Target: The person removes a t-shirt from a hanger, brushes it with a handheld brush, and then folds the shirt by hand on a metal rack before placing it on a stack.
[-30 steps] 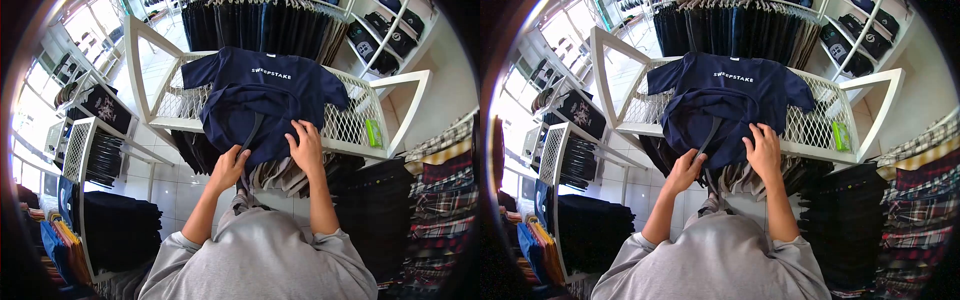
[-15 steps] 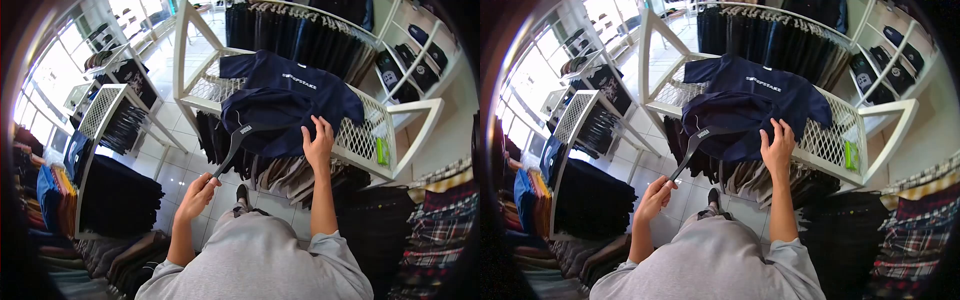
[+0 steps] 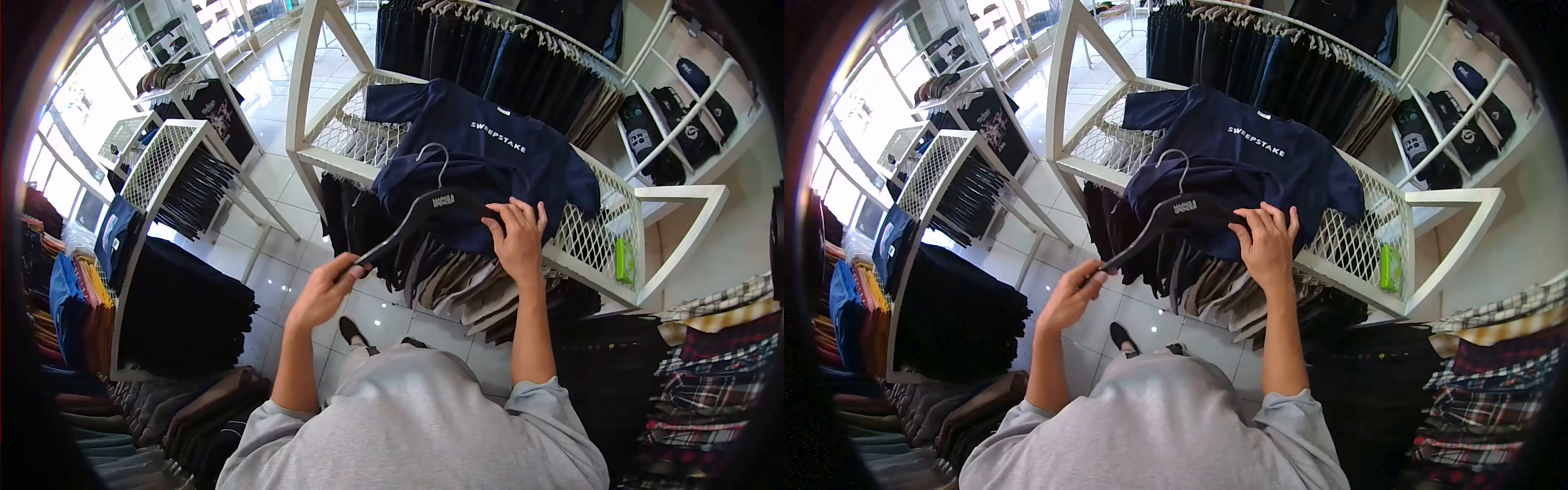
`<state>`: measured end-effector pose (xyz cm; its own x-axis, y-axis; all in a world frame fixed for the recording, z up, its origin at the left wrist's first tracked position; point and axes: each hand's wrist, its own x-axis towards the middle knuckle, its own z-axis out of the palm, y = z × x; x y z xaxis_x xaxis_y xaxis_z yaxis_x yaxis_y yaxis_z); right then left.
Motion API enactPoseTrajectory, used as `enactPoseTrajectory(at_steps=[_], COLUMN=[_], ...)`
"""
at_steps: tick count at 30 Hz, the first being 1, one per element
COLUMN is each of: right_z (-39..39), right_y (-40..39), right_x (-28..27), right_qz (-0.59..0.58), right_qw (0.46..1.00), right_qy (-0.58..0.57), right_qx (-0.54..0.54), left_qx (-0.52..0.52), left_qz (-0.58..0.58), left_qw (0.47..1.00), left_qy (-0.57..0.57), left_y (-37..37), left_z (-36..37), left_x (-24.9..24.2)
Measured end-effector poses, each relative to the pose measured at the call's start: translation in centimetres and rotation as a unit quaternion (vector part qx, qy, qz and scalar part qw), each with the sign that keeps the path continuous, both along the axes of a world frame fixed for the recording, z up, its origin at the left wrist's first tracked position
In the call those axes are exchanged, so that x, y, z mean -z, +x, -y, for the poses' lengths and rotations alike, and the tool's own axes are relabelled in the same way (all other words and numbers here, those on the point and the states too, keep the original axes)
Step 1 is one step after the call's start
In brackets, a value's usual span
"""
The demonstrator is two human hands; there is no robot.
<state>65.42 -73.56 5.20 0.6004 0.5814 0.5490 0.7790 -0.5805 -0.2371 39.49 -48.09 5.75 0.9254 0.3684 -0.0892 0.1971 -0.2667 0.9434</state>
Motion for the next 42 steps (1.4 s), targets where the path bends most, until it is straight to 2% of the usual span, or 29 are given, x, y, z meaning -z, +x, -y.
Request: enactPoseTrajectory(at_steps=[4, 6, 8, 10, 11, 12, 13, 14, 15, 16, 17, 18, 20, 22, 26, 28, 29, 30, 32, 33, 37, 40, 42], right_z=[-0.6, -1.6, -3.2, -5.6, -7.1, -8.6, -10.5, -12.4, -14.1, -15.6, -17.3, -18.8, -21.6, -23.5, -27.3, -29.4, -30.5, -31.9, -34.9, -36.5, -43.6, -49.7, -53.7], right_y=[0.9, 0.8, -0.2, -1.5, -2.8, -4.3, -5.5, -6.7, -8.2, -9.7, -11.4, -13.1, -16.1, -19.2, -22.7, -23.9, -24.1, -24.7, -25.7, -26.2, -29.0, -32.0, -33.4], right_x=[-0.8, -1.8, -3.1, -4.2, -4.7, -4.8, -4.1, -3.1, -2.0, -1.4, -0.6, 0.4, 2.9, 3.9, 7.7, 9.9, 10.3, 11.0, 12.5, 12.2, 15.4, 16.7, 17.7], right_qz=[0.018, 0.027, 0.025, -0.024, -0.110, -0.195, -0.173, -0.153, -0.178, -0.171, -0.188, -0.204, -0.213, -0.263, -0.277, -0.361, -0.450, -0.447, -0.648, -0.687, -0.699, -0.710, -0.744], right_qw=[1.000, 0.999, 0.996, 0.985, 0.977, 0.961, 0.953, 0.939, 0.935, 0.937, 0.928, 0.920, 0.908, 0.895, 0.863, 0.805, 0.763, 0.762, 0.636, 0.607, 0.593, 0.596, 0.585], right_qy=[-0.002, 0.005, 0.007, 0.022, 0.034, 0.042, 0.089, 0.137, 0.124, 0.094, 0.090, 0.084, 0.071, 0.003, -0.009, 0.022, -0.037, -0.044, -0.029, -0.049, -0.084, -0.061, -0.042], right_qx=[-0.006, -0.023, -0.089, -0.169, -0.180, -0.190, -0.234, -0.276, -0.281, -0.291, -0.308, -0.323, -0.355, -0.359, -0.421, -0.471, -0.462, -0.467, -0.417, -0.396, -0.391, -0.371, -0.322], left_qx=[-0.029, -0.049, -0.119, -0.206, -0.297, -0.379, -0.440, -0.465, -0.453, -0.452, -0.402, -0.379, -0.377, -0.415, -0.455, -0.471, -0.469, -0.475, -0.483, -0.470, -0.558, -0.571, -0.552], left_qz=[0.028, 0.066, 0.047, 0.070, 0.081, 0.087, 0.083, 0.089, 0.121, 0.094, 0.117, 0.092, 0.114, 0.155, 0.150, 0.143, 0.130, 0.136, 0.119, 0.112, 0.101, 0.087, 0.069], left_qw=[0.996, 0.977, 0.961, 0.942, 0.880, 0.797, 0.768, 0.777, 0.802, 0.845, 0.892, 0.918, 0.913, 0.874, 0.842, 0.830, 0.835, 0.830, 0.822, 0.836, 0.792, 0.795, 0.817], left_qy=[0.082, 0.199, 0.245, 0.255, 0.361, 0.462, 0.458, 0.415, 0.369, 0.270, 0.170, 0.074, -0.105, -0.199, -0.248, -0.263, -0.257, -0.259, -0.276, -0.260, -0.225, -0.185, -0.151], left_y=[-0.4, -1.2, -2.1, -2.8, -2.9, -2.9, -2.8, -3.0, -3.1, -3.0, -3.1, -3.2, -3.8, -5.1, -9.9, -12.1, -13.2, -14.0, -15.4, -16.2, -17.1, -18.6, -19.9], left_z=[-3.9, -7.2, -9.8, -11.4, -11.9, -11.8, -11.1, -10.5, -9.8, -8.4, -7.6, -7.0, -6.7, -8.0, -12.7, -15.5, -17.1, -18.6, -21.1, -22.7, -26.8, -29.5, -31.3], left_x=[-1.5, -1.2, -1.5, -1.6, -0.8, -0.3, -0.6, -0.6, -0.3, 0.3, 1.4, 3.0, 5.2, 6.7, 9.2, 10.7, 11.5, 11.6, 12.4, 13.7, 15.4, 17.4, 18.1])
